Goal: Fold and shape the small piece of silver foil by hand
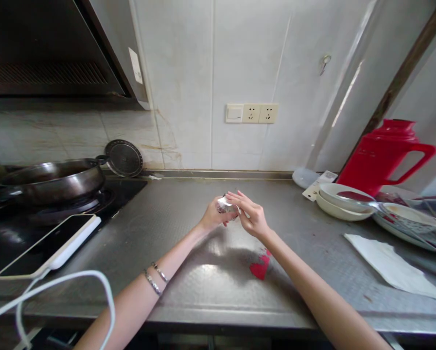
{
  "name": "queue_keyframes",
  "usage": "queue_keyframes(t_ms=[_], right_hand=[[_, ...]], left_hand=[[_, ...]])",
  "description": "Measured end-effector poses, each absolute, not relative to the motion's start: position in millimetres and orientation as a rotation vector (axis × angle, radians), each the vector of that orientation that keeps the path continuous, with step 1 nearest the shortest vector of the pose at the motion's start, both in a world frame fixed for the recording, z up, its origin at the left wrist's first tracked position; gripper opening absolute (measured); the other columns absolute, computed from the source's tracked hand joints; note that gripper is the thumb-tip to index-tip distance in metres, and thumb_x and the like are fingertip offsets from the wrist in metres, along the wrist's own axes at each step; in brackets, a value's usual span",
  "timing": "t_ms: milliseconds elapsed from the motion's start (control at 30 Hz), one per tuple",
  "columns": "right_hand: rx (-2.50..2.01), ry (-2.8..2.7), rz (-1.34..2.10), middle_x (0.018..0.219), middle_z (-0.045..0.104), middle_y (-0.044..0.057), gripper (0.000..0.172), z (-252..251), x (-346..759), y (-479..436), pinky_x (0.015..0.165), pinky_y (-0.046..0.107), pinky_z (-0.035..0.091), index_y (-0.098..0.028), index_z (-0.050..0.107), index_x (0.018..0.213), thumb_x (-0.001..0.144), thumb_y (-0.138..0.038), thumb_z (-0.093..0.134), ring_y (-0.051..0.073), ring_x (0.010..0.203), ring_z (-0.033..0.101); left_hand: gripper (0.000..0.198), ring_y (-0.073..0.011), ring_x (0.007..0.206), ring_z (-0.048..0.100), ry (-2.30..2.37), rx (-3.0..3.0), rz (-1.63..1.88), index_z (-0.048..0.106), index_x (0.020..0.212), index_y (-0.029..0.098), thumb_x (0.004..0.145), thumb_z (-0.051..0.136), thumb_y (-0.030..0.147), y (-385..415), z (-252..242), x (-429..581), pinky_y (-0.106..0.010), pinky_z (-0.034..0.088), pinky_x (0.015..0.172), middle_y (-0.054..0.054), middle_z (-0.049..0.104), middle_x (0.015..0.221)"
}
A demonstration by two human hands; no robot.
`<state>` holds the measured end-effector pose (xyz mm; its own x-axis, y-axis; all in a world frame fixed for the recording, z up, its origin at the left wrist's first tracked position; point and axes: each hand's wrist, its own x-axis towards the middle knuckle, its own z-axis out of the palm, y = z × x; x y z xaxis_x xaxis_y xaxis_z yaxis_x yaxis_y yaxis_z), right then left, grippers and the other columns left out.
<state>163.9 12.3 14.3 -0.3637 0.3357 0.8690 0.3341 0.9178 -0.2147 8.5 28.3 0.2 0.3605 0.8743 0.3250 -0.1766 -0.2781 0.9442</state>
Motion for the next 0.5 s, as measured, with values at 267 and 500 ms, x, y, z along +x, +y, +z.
queue_keyframes(t_ms=[267,500], right_hand=[[-0.666,-1.795,0.126,0.114,0.069,0.000,0.030,16.0,163.4,11.7,0.108,0.049,0.041,-0.028,0.066,0.113,0.094,-0.029,0.043,0.023,0.111,0.063],[-0.550,-1.884,0.148,0.120,0.066,0.003,0.031,17.7,163.1,10.9,0.111,0.050,0.035,-0.027,0.063,0.118,0.095,-0.026,0.043,0.022,0.117,0.058]], left_hand=[[0.063,-0.0078,0.050,0.055,0.768,1.383,1.237,0.053,0.102,0.013,0.052,0.082,0.039,26.8,0.0,8.9,-0.020,0.045,0.040,-0.001,0.061,0.079],[0.062,-0.0078,0.051,0.054,0.770,1.348,1.260,0.057,0.101,0.013,0.053,0.082,0.043,25.8,3.5,7.7,-0.020,0.046,0.042,0.000,0.061,0.076]])
